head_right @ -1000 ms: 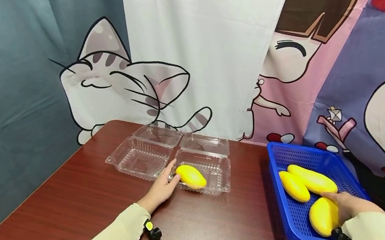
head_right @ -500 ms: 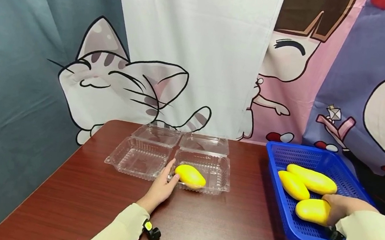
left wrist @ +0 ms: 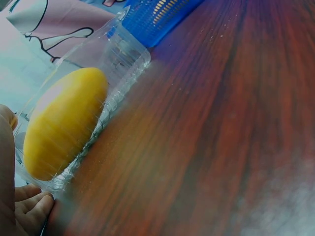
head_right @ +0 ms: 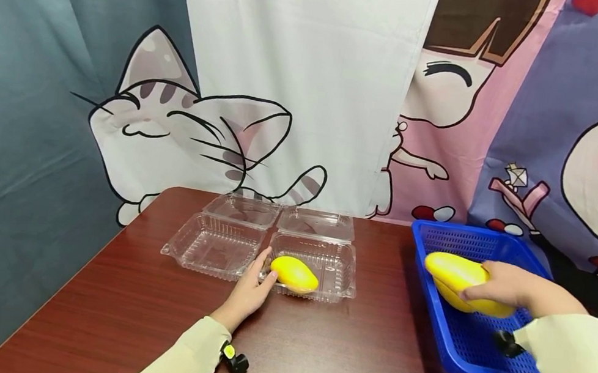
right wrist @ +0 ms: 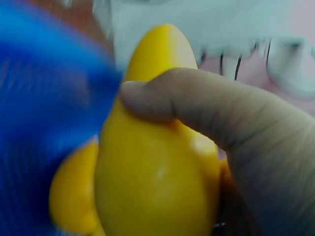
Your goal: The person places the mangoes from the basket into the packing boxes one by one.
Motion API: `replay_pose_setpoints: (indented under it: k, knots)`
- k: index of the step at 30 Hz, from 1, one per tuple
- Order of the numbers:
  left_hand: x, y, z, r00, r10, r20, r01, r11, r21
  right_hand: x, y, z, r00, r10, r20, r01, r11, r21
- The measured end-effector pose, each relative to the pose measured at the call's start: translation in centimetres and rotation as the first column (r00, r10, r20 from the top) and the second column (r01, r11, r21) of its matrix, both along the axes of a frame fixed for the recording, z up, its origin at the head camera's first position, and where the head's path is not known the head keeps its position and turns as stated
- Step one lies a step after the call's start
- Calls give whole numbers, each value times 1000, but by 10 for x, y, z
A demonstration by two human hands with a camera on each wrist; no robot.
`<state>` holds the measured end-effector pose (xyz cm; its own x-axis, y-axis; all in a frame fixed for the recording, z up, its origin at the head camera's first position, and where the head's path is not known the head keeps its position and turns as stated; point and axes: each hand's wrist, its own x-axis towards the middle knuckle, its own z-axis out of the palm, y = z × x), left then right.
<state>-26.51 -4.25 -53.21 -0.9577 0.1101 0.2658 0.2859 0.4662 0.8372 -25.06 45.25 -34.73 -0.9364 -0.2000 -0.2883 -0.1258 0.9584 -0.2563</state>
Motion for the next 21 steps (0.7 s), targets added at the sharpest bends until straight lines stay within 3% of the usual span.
replay_pose_setpoints:
  k: [4, 10, 17, 21]
  knots:
    - [0, 1, 0, 1000, 0, -4, 0, 1000, -1, -6, -44, 11, 985, 50, -165, -49, 999, 9]
    - [-1, 1, -1, 1000, -1, -19, 1, 1000, -3, -19, -107, 14, 961, 75, -265, -81, 997, -12]
    - [-1, 0, 0, 1000, -10, -15, 10, 1000, -1, -36, -172, -10, 920, 97, -379, -102, 995, 6]
    - [0, 0, 1, 1000, -12, 2, 12, 1000, 6, -48, -202, -30, 919, 85, -384, -91, 996, 2]
